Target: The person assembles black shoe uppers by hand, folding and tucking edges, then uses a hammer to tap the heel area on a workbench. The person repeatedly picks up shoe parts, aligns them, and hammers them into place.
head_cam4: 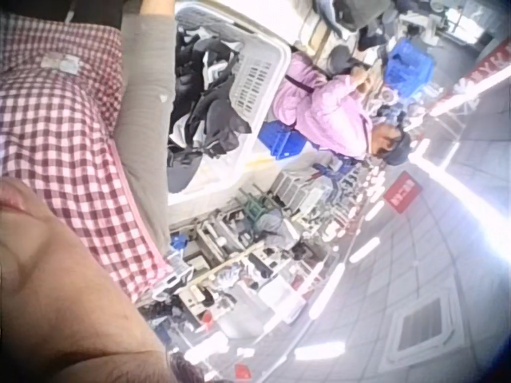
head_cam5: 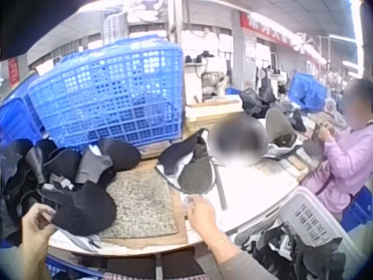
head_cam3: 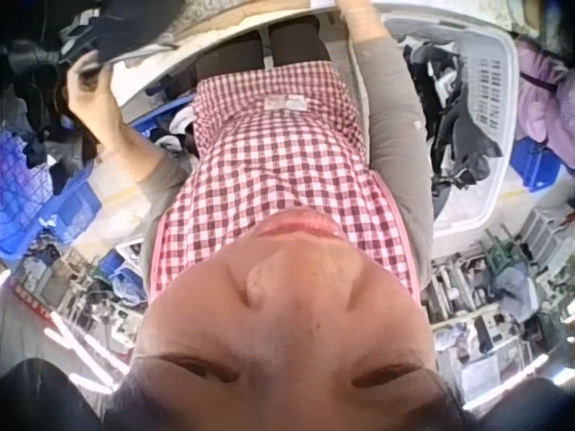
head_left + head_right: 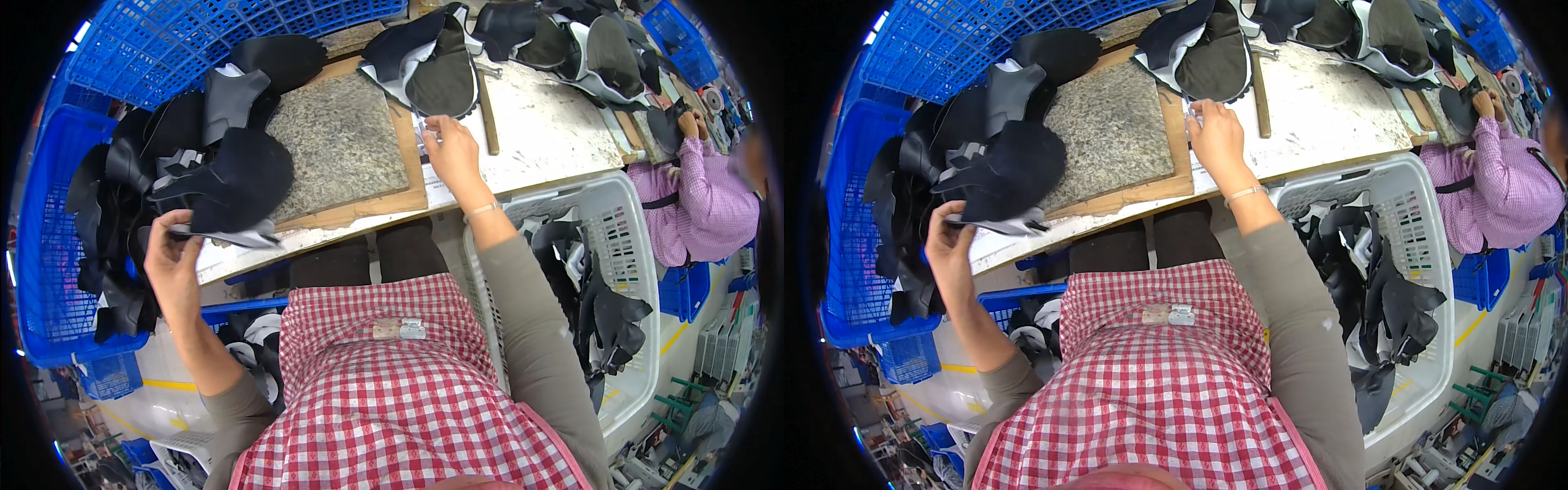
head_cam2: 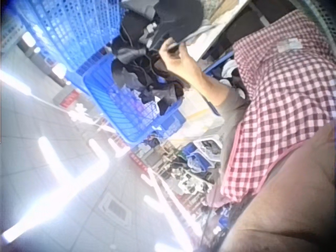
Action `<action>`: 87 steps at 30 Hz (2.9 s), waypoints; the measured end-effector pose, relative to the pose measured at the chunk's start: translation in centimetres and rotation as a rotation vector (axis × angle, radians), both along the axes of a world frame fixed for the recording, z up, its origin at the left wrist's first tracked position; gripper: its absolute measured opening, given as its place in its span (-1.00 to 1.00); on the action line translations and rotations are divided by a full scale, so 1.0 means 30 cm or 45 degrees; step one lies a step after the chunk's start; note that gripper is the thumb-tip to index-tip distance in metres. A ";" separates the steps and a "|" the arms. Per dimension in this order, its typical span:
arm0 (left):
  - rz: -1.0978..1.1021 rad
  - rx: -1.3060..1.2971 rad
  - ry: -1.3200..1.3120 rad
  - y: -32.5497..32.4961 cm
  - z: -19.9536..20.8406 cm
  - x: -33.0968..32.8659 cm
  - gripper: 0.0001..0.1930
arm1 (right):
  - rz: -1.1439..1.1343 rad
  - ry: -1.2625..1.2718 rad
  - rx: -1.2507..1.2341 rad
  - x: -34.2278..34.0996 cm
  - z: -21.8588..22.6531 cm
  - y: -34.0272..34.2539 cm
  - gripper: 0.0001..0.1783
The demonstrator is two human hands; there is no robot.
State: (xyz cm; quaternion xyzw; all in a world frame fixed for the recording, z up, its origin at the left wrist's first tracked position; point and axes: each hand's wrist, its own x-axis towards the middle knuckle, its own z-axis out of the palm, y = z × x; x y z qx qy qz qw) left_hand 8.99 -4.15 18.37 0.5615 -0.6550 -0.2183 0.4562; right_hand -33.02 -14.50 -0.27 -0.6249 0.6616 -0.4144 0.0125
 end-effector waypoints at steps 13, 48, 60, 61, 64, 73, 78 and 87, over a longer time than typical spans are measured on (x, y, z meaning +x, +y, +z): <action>-0.153 0.088 -0.035 -0.072 -0.093 0.101 -0.71 | 0.333 0.237 0.012 -0.058 0.237 -0.146 -0.89; -0.628 -0.311 -0.247 -0.013 -0.088 -0.314 -0.69 | 1.468 -2.513 0.938 0.268 0.118 0.402 -0.53; -0.693 -0.356 -0.259 -0.033 -0.103 -0.296 -0.69 | 1.291 -2.635 -0.236 0.215 0.386 0.349 -0.47; -0.668 -0.346 -0.240 -0.037 -0.107 -0.297 -0.69 | 1.261 -2.142 -0.155 0.212 0.398 0.344 -0.42; -0.680 -0.386 -0.227 -0.055 -0.125 -0.304 -0.69 | 1.248 -0.745 0.021 0.268 0.415 0.351 -0.52; -0.819 -0.180 0.253 -0.007 -0.114 -0.303 -0.53 | 0.934 -0.082 -0.610 0.401 0.389 0.318 -0.79; -0.122 -0.238 -0.396 0.111 -0.071 -0.328 -0.59 | 0.934 -0.126 -0.596 0.459 0.366 0.310 -0.81; -0.148 0.331 0.160 0.131 -0.125 -0.297 -0.84 | 0.851 -0.368 -0.350 0.502 0.364 0.352 -0.87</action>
